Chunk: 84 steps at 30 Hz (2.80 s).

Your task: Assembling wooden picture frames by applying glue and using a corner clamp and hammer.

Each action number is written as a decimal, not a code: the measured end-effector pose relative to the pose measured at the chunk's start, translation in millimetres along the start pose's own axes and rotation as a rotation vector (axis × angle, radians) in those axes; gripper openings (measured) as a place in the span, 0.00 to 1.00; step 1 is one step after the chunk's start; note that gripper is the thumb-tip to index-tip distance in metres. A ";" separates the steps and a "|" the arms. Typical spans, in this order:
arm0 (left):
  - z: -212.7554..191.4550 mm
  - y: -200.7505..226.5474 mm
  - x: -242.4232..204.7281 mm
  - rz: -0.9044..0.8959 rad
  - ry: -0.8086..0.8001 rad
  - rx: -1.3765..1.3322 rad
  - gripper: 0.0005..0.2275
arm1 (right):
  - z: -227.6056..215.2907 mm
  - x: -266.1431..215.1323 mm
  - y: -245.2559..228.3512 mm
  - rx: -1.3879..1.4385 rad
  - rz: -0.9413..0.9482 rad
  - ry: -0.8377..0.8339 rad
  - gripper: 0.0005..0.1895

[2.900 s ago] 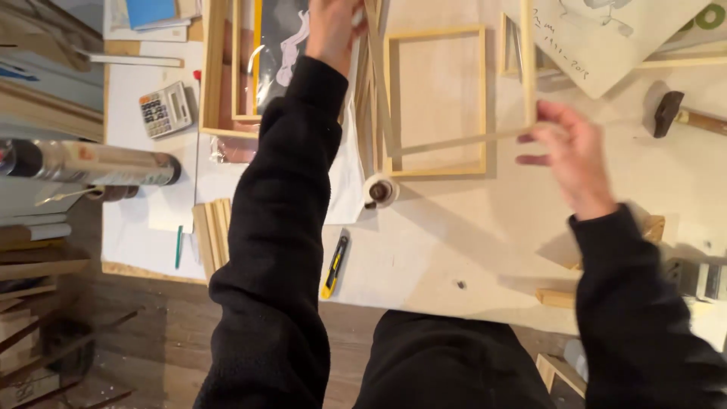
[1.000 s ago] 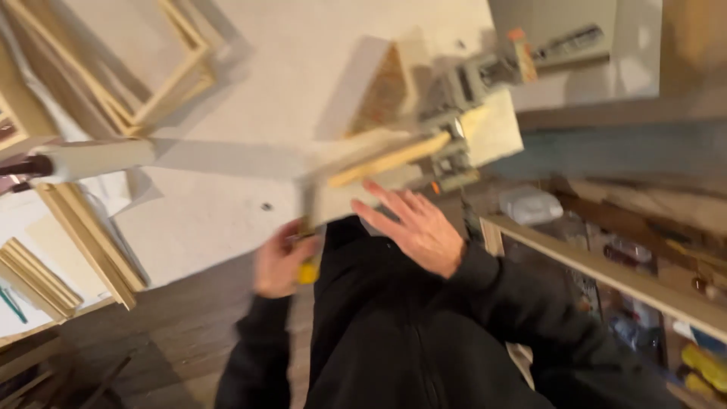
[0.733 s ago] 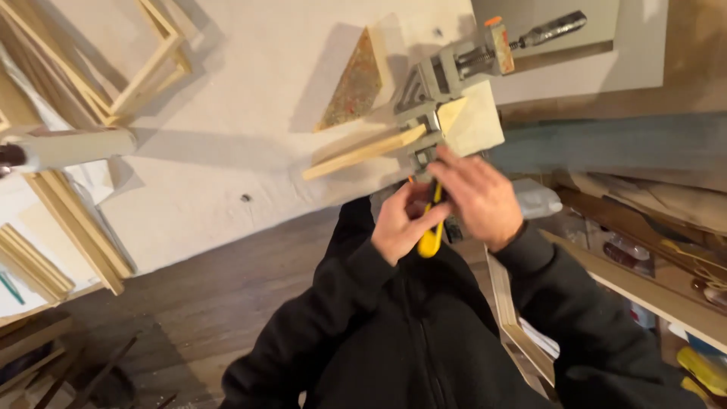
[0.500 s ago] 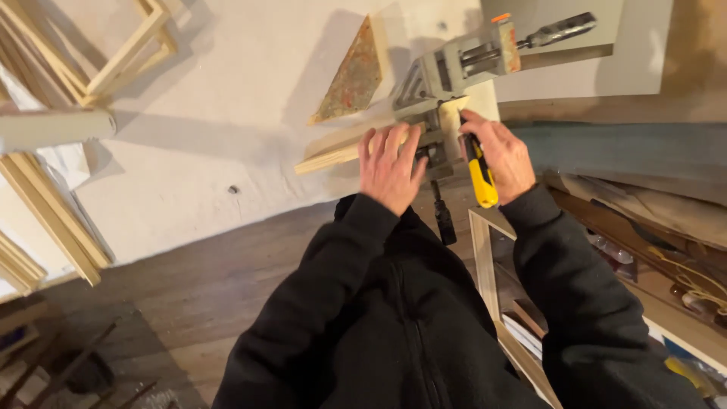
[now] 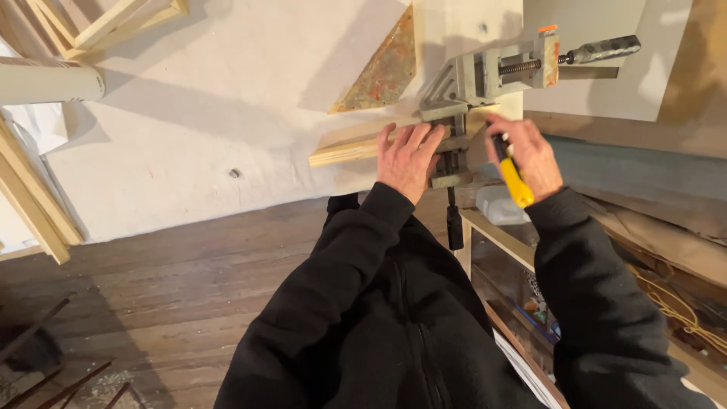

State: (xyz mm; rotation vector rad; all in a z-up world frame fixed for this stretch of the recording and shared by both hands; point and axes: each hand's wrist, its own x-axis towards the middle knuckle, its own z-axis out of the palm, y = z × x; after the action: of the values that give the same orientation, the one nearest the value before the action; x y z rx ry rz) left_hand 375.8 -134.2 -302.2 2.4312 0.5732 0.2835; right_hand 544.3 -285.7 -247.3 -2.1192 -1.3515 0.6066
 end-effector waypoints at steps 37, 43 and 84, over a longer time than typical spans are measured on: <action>-2.6 -1.2 -1.7 0.025 -0.018 0.018 0.23 | 25.7 -13.9 40.0 0.113 0.006 0.038 0.13; -1.4 -1.0 -0.1 0.019 -0.022 0.015 0.24 | 18.3 -11.7 32.8 0.123 -0.022 0.046 0.15; 3.8 -6.3 -2.1 0.036 -0.055 0.042 0.23 | 18.2 -2.1 16.5 0.057 0.077 0.111 0.12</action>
State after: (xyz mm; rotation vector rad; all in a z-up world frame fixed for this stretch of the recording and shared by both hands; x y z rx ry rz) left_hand 373.1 -132.6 -309.2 2.4834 0.5169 0.2213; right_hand 543.0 -289.6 -271.6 -2.1341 -1.1842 0.5423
